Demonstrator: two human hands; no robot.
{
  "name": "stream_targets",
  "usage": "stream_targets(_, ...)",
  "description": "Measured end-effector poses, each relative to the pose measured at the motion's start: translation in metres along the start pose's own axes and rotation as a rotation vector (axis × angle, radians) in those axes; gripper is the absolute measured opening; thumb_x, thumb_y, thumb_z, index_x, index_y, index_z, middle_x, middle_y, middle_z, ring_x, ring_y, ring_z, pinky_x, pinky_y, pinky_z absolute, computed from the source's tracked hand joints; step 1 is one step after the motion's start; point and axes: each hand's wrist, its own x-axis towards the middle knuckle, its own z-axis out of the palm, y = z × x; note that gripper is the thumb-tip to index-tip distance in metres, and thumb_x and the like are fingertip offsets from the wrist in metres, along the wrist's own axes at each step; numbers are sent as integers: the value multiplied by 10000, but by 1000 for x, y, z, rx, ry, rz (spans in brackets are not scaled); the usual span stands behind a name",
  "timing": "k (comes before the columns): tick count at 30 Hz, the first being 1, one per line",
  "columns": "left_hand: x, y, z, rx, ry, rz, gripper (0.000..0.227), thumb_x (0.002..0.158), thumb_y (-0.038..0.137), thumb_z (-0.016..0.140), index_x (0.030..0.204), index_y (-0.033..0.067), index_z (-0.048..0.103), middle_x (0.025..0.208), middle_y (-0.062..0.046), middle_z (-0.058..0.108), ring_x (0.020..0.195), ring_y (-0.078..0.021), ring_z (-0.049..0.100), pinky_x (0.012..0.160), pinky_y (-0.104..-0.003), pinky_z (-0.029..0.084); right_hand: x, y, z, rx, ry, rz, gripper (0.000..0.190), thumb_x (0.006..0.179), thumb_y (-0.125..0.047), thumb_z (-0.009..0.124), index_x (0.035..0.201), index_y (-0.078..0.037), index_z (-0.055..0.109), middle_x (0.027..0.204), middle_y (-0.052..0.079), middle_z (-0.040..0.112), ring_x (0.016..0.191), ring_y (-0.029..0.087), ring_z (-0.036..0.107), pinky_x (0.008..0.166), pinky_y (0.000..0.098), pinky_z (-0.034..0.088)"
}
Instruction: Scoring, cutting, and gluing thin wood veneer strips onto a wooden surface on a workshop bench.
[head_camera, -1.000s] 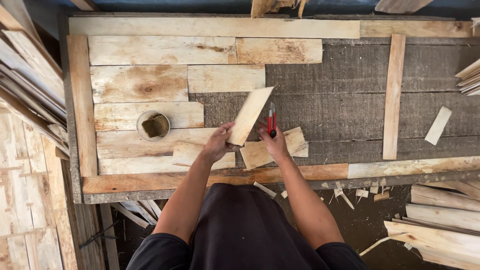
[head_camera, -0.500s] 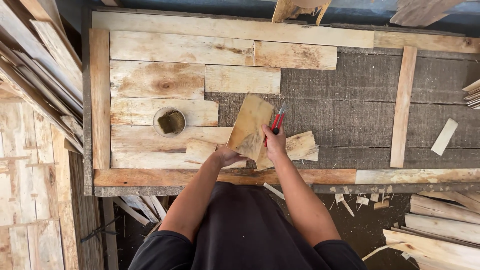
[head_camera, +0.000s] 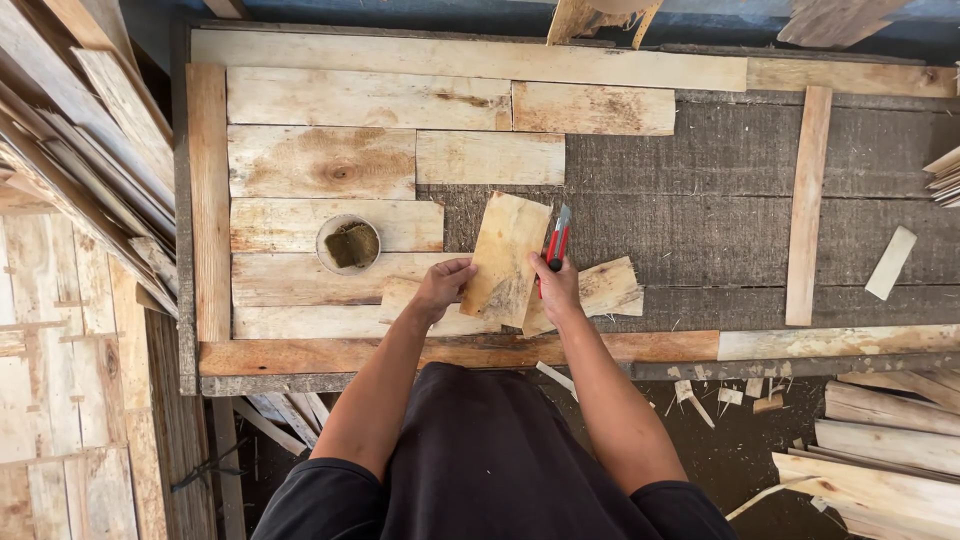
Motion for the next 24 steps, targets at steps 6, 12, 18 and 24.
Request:
stream_targets(6,12,-13,-5,-24,41,22,160,989,161,681,1122,75,699,890,3,743,700,-78,603,627,-255,496,-3,1,6,208,-44,-64,311,923,-208,751,1188,-64,672,1002,3,727,848,96,679,766,274,558)
stream_targets(12,20,-9,-1,-263,125,16,229,959,59,644,1139,112,513,1060,-56,705,918,-176,710,777,-359,598,-4,-5,-5,184,-31,78,346,960,-244,706,1268,-105,629,946,0,704,703,108,620,636,264,497)
stream_targets(18,28,-16,-1,-260,107,20,204,983,58,650,1134,91,517,1091,-86,698,965,-212,699,819,-394,590,7,23,-21,88,-136,48,348,950,-204,776,1219,-53,614,884,61,691,685,117,611,620,273,477)
stream_targets(24,14,0,5,-154,165,108,325,1046,212,546,1339,107,639,1041,-69,740,832,-144,707,702,-311,613,-13,-13,-10,123,-117,107,307,984,-195,671,1271,-101,614,1058,53,769,911,134,726,688,278,515)
